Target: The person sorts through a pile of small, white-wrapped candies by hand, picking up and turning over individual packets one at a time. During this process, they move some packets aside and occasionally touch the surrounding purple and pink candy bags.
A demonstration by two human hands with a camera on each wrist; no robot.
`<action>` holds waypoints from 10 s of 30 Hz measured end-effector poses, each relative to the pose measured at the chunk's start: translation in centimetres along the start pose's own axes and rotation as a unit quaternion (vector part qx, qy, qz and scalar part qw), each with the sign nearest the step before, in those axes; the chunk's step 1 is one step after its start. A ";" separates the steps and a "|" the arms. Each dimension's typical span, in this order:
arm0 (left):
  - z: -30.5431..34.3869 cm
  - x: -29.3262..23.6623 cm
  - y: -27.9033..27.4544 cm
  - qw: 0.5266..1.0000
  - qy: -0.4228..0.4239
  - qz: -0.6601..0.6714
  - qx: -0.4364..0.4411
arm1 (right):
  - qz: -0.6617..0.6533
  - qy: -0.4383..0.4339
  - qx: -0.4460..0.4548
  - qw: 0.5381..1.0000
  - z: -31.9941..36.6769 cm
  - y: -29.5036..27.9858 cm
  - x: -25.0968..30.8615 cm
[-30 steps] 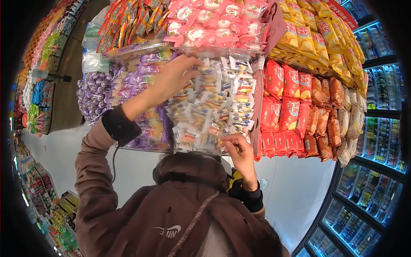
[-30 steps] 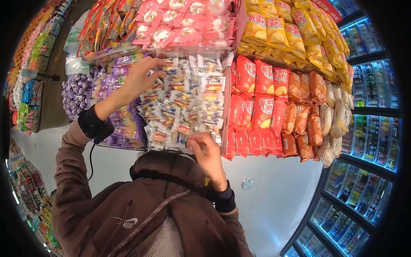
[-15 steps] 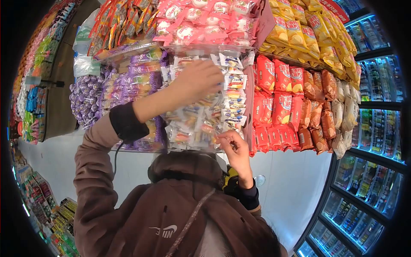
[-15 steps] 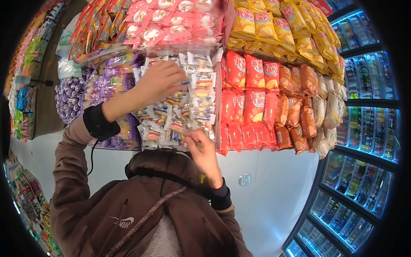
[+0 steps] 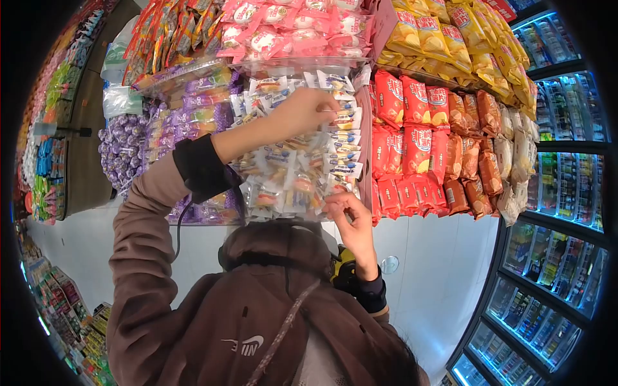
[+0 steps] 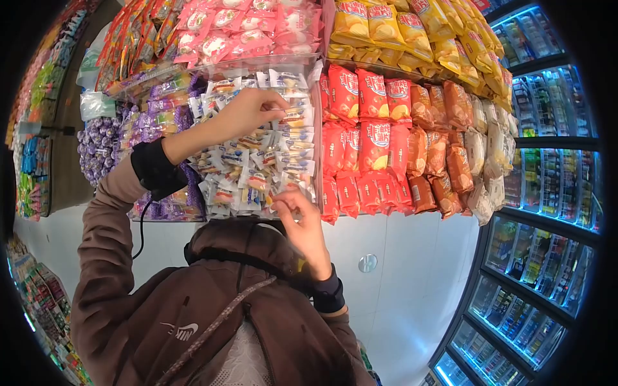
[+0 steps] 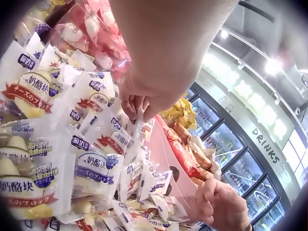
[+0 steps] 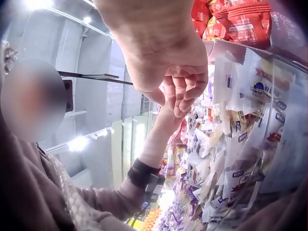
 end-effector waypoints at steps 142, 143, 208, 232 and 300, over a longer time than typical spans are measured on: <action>16.2 2.9 1.1 0.915 0.130 -0.375 0.073 | 0.324 -0.112 -0.098 0.934 -6.9 4.6 5.0; 16.1 2.8 1.3 0.907 0.127 -0.394 0.079 | 0.325 -0.120 -0.097 0.933 -6.8 4.7 4.9; 18.1 -1.2 -4.0 0.923 0.222 -0.299 -0.097 | -0.080 0.072 -0.078 0.991 -1.5 3.1 2.9; 12.4 -2.7 4.4 0.895 -0.076 0.439 -0.020 | 0.139 -0.217 -0.207 0.944 -0.3 -5.2 7.5; 13.1 -2.7 6.3 0.913 0.191 -0.361 -0.006 | -0.056 -0.059 -0.059 0.995 -1.8 -5.2 2.7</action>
Point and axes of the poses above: each hand's wrist, its own z-axis away from the middle knuckle, its own y-axis out of the palm, x = y × z, the point moved 8 cm from there along -z, towards the middle knuckle, and after that the axes turned 13 degrees about z, right-handed, at the moved point
